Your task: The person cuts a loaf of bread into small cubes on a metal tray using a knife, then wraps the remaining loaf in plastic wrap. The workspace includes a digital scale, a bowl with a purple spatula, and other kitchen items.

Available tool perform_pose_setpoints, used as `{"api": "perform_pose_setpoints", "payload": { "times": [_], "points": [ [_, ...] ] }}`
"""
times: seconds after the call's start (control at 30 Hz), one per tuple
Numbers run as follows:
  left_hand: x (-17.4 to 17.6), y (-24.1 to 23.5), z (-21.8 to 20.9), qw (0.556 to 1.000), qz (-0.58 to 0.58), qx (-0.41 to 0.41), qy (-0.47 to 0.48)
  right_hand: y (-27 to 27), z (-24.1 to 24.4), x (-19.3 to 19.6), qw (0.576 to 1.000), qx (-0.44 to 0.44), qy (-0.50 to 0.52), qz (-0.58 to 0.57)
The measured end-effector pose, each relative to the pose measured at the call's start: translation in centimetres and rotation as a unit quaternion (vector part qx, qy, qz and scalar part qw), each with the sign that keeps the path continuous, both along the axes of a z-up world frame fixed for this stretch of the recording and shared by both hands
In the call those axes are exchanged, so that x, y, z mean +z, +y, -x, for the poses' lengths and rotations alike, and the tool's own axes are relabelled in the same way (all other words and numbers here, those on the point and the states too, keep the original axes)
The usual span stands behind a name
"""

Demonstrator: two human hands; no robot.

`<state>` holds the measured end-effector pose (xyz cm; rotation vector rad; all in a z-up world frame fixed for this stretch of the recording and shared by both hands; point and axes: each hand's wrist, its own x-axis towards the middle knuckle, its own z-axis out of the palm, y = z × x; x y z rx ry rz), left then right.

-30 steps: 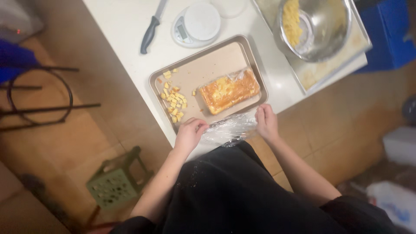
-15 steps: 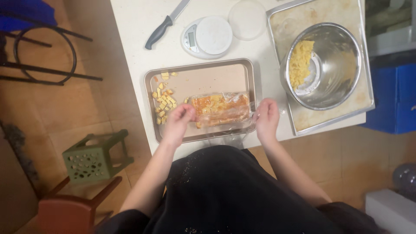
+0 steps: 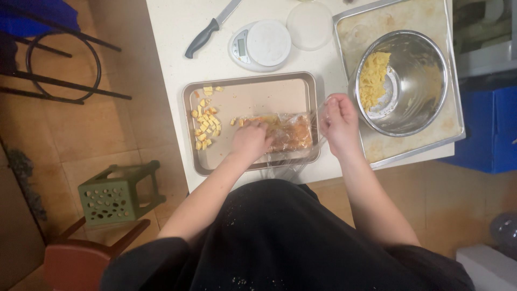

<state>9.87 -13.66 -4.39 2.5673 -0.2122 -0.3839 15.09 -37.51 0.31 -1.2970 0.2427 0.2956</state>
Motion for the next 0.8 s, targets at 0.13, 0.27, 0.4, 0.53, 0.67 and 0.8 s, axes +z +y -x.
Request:
{"api": "perform_pose_setpoints", "payload": {
  "times": [0.13, 0.27, 0.4, 0.53, 0.67, 0.8],
  "points": [
    [-1.6, -0.4, 0.2, 1.0, 0.011, -0.02, 0.005, -0.5, -0.2, 2.0, 1.0, -0.005, -0.029, -0.011],
    [-2.6, 0.3, 0.1, 0.99, 0.128, 0.026, 0.061, -0.9, -0.6, 2.7, 0.999, -0.022, -0.035, -0.019],
    [-3.9, 2.0, 0.5, 0.919, 0.351, 0.088, 0.157, -1.1, -1.1, 2.7, 0.998, -0.048, -0.029, -0.002],
    [-4.7, 2.3, 2.0, 0.689, 0.632, 0.139, 0.325, -1.1, -1.2, 2.6, 0.999, -0.039, -0.019, 0.003],
    [-3.9, 1.8, 2.2, 0.548, 0.696, 0.149, 0.44, -0.8, -1.4, 2.7, 1.0, -0.029, -0.013, 0.002],
    [-1.9, 2.2, 0.0, 0.46, 0.748, 0.097, 0.469, -0.2, -1.4, 3.0, 1.0, -0.027, -0.002, 0.002]
  ]
}}
